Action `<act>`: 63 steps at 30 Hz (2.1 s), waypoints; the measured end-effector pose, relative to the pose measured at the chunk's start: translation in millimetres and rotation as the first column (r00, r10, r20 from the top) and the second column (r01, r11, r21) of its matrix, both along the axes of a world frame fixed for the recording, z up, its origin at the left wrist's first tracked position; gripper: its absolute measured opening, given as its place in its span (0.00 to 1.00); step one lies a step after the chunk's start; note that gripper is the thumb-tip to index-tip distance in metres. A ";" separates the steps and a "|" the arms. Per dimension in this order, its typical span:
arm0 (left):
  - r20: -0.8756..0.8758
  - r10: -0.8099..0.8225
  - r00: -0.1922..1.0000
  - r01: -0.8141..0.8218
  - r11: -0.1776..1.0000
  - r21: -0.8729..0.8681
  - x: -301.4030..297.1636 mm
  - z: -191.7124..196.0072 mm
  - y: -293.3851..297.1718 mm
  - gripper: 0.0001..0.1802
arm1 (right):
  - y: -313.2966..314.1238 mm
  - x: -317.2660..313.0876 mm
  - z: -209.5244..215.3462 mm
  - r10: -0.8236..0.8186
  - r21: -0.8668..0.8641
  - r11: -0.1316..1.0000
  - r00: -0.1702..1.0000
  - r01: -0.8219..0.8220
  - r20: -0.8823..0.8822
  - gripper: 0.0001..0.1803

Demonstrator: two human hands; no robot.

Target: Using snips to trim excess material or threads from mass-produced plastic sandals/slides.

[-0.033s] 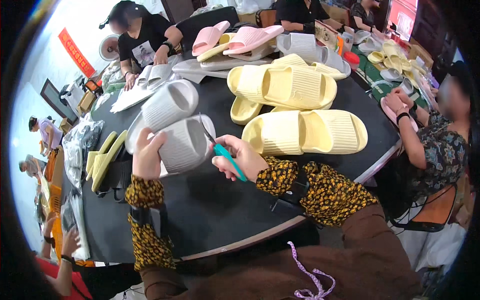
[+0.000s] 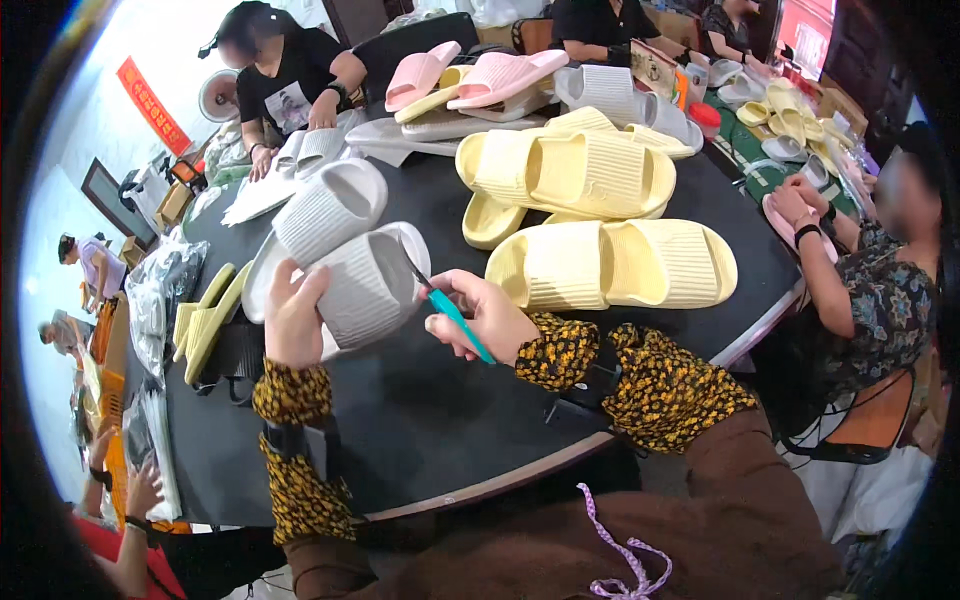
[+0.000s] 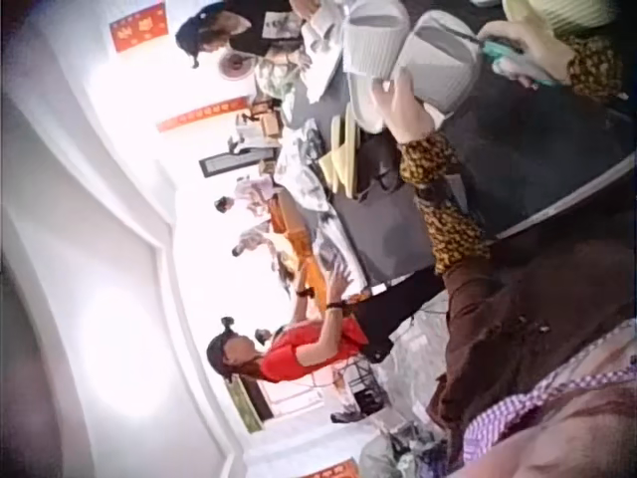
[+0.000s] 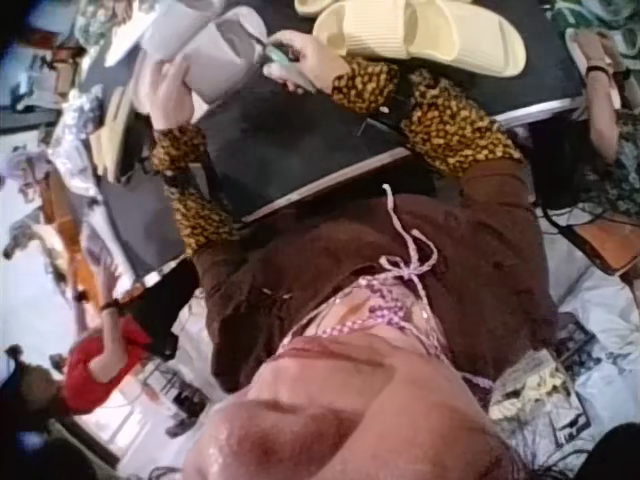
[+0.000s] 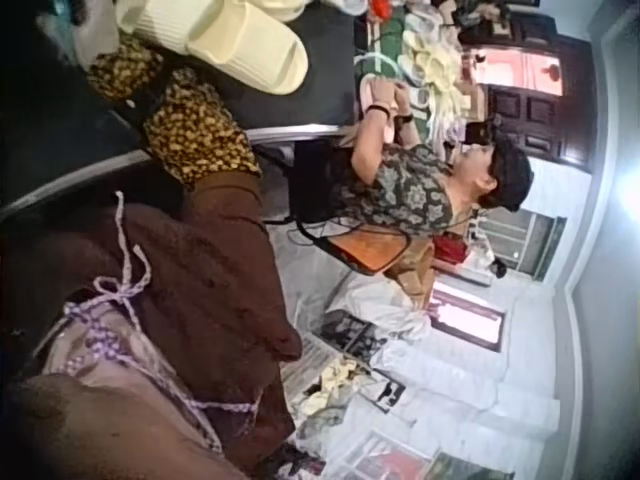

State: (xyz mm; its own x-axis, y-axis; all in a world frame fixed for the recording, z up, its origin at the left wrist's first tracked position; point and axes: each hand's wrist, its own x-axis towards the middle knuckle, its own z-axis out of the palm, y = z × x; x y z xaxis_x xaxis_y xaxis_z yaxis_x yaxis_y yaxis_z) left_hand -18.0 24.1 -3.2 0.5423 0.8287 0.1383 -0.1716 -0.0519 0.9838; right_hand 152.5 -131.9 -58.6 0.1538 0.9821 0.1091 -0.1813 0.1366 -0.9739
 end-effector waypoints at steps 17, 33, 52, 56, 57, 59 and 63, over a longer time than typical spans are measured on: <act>0.153 0.173 0.973 -0.183 0.982 0.055 -9.6 -23.8 -21.2 0.25 | 4.0 2.4 -13.0 -0.104 -0.001 0.990 0.722 0.144 0.684 0.24; 0.081 0.159 0.984 -0.171 0.971 0.167 -1.4 -38.6 -26.8 0.25 | 3.7 4.8 -17.0 -0.178 0.098 0.983 0.692 0.154 0.700 0.23; 0.084 0.138 0.987 -0.154 0.960 0.233 -0.6 -44.5 -27.3 0.26 | 6.7 5.6 -20.5 -0.233 0.134 0.972 0.719 0.193 0.655 0.23; 0.026 0.130 0.991 -0.132 0.950 0.283 -1.6 -45.2 -29.4 0.28 | 6.1 4.6 -14.3 -0.188 0.045 0.977 0.742 0.208 0.643 0.24; 0.007 0.130 0.991 -0.127 0.951 0.281 -1.3 -46.6 -29.4 0.29 | 6.0 4.9 -13.2 -0.183 0.026 0.976 0.748 0.216 0.638 0.25; -0.015 0.123 0.992 -0.115 0.957 0.267 -0.1 -47.0 -32.7 0.28 | 5.6 5.9 -11.9 -0.185 0.017 0.974 0.751 0.225 0.634 0.24; -0.006 0.100 0.995 -0.095 0.956 0.278 2.1 -46.9 -35.5 0.30 | 6.0 6.7 -12.6 -0.197 0.021 0.972 0.759 0.235 0.621 0.24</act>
